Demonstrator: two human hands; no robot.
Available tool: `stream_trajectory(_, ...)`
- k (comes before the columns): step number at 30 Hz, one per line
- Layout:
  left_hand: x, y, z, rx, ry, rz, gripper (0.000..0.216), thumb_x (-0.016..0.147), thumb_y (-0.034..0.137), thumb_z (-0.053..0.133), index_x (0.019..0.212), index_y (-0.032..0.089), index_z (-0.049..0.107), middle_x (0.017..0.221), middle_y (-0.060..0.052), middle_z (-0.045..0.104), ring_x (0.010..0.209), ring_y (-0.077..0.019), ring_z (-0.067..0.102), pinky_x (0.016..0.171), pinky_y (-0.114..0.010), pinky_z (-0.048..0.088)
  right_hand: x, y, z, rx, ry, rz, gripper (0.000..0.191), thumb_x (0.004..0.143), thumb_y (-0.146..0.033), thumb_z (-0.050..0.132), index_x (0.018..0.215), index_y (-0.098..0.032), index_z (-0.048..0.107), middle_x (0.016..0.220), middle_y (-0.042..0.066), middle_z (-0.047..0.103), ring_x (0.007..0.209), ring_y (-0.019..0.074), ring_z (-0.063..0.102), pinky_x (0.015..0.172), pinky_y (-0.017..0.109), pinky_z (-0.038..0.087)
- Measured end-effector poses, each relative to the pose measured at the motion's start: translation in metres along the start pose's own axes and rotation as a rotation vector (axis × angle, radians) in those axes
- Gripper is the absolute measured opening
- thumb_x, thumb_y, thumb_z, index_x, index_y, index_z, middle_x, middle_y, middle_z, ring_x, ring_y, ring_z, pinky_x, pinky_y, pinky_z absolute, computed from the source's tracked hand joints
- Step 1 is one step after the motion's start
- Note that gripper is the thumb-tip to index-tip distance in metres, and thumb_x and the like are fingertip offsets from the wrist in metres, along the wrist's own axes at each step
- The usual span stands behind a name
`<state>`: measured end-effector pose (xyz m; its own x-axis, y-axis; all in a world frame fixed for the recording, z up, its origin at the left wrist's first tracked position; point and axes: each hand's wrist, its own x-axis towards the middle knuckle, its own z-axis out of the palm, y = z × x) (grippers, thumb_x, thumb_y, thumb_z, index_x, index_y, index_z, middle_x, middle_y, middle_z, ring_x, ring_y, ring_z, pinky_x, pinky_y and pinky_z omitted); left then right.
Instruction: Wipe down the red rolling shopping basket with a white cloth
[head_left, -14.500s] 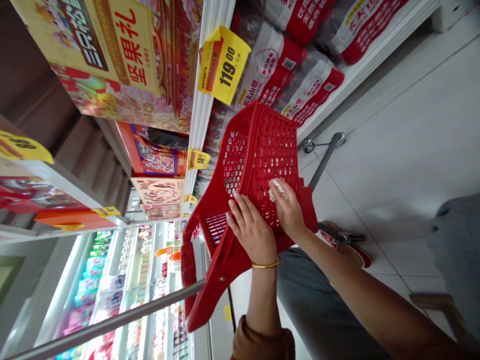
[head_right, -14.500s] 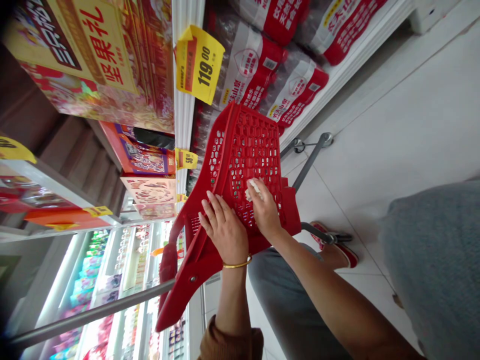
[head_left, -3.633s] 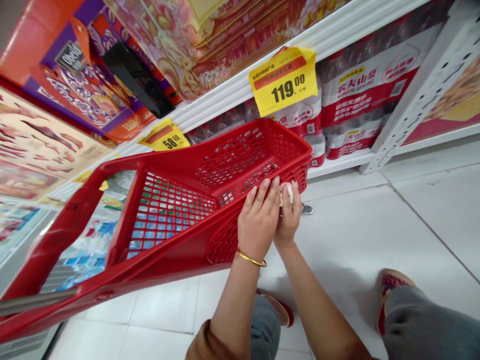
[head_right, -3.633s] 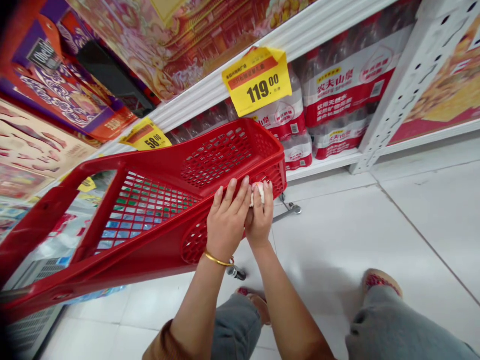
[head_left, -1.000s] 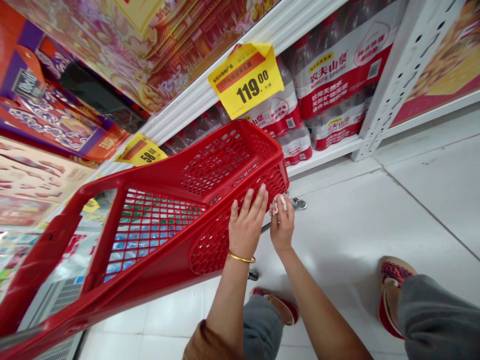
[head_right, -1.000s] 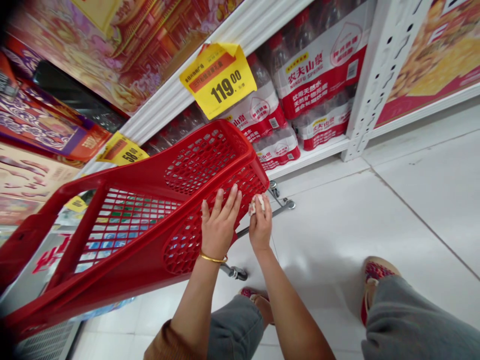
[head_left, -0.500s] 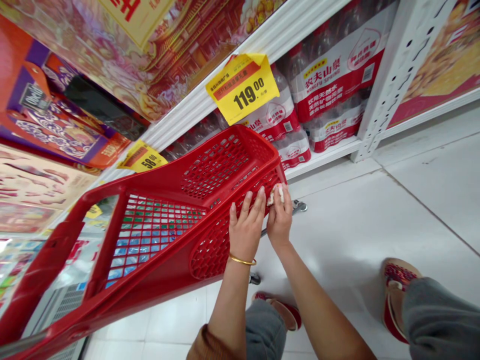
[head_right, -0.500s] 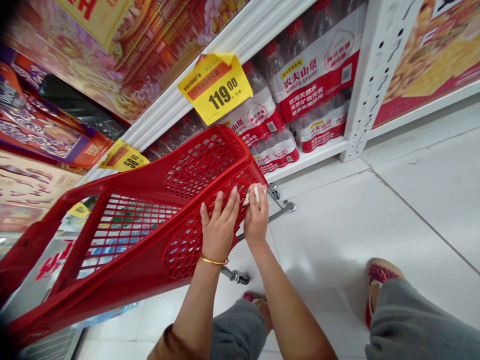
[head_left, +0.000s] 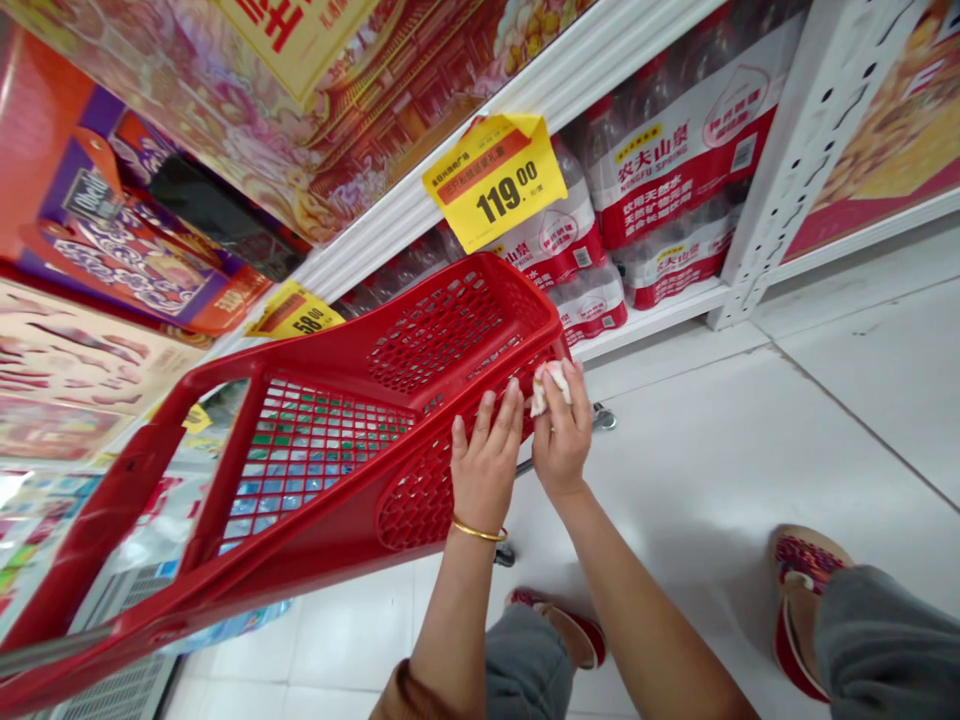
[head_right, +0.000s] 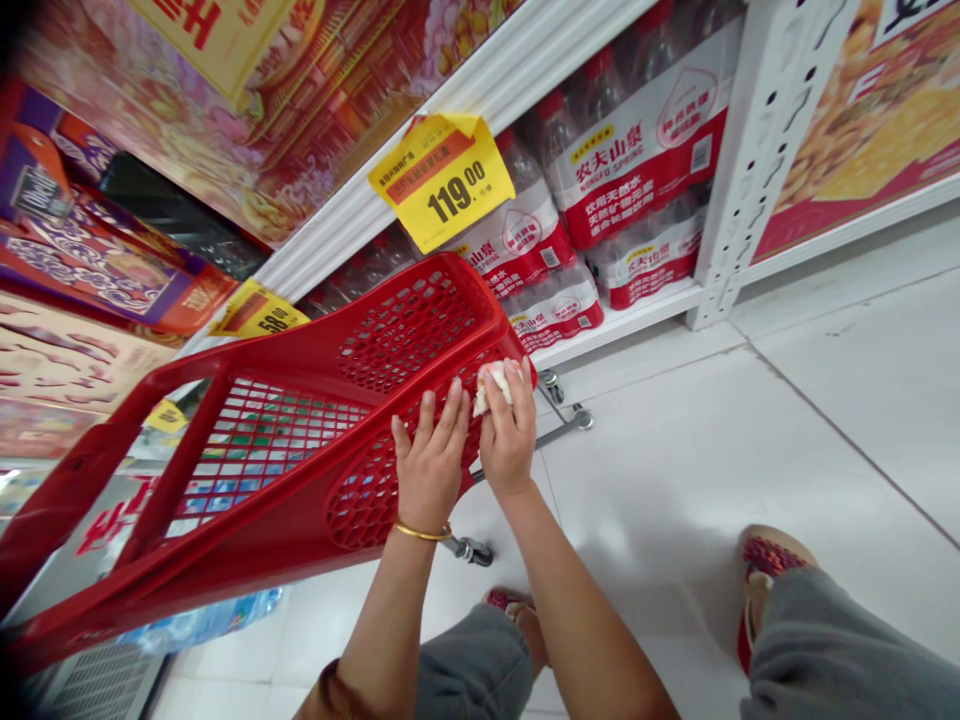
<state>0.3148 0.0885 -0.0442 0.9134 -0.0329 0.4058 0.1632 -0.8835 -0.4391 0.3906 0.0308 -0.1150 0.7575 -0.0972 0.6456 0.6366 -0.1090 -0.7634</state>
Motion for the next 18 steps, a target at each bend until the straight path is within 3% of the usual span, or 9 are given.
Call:
stream_trajectory(5,0.0,-0.004,0.004,-0.007,0.046,-0.037,0.051,0.095,0.011,0.038,0.145,0.018,0.039,0.146,-0.001,0.044,0.146,-0.0137,-0.003,0.12,-0.04,-0.014,0.018,-0.001,0.006,-0.001,-0.082,-0.126,0.054,0.098,-0.015,0.038,0.148,-0.032,0.031,0.151,0.006,0.04,0.147,0.0254,0.022,0.115,0.053,0.035)
stream_trajectory(18,0.001,-0.005,0.006,0.021,0.051,-0.019,0.055,0.091,0.005,0.04,0.145,0.017,0.039,0.148,0.003,0.042,0.146,-0.0146,-0.007,0.121,-0.037,-0.013,-0.033,0.032,0.001,-0.064,-0.084,-0.158,0.051,0.097,-0.013,0.041,0.146,-0.028,0.038,0.141,0.011,0.051,0.141,0.0267,0.035,0.11,0.05,0.043)
